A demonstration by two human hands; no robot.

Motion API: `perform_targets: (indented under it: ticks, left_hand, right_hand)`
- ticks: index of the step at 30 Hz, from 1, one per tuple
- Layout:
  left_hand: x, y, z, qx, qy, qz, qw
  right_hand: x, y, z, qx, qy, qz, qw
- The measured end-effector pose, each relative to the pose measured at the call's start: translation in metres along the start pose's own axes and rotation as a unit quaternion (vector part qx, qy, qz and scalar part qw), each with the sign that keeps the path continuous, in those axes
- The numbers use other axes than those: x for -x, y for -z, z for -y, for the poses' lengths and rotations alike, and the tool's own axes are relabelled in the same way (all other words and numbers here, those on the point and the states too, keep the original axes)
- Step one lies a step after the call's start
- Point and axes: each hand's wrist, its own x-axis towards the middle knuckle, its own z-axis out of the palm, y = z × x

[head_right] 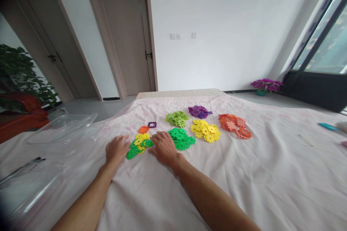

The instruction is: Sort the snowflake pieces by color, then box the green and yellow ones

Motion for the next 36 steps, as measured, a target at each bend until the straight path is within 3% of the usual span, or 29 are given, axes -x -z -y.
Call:
perform_targets:
  ticks: [7,14,22,30,33,36]
  left_hand:
    - [0.001,0.0,-0.002,-0.007,0.0,-0.01,1.0]
    - [0.001,-0.001,0.0,-0.001,-0.003,-0.004,1.0]
    - [0.003,0.004,-0.004,-0.001,0.001,0.002,1.0]
    - [0.001,0.0,-0.001,-0.008,-0.002,0.002,1.0]
    - [0.001,0.0,-0.001,-0.009,-0.001,0.001,1.0]
    - [0.001,0.001,-0.002,-0.013,-0.001,0.0,1.0]
  right_hand:
    - [-0.005,-0.007,-0.001,0.006,0.007,0.04,0.999]
    - [0.002,-0.008,-0.01,0.015,0.044,0.002,0.999]
    - [0.005,0.013,-0.028,0.038,-0.116,-0.109,0.986]
    - [0.014,0.024,-0.062,0.086,-0.257,-0.158,0.949]
    - [0.013,0.024,-0.058,0.086,-0.235,-0.167,0.954]
    - [0.01,0.021,-0.042,0.048,-0.14,-0.132,0.98]
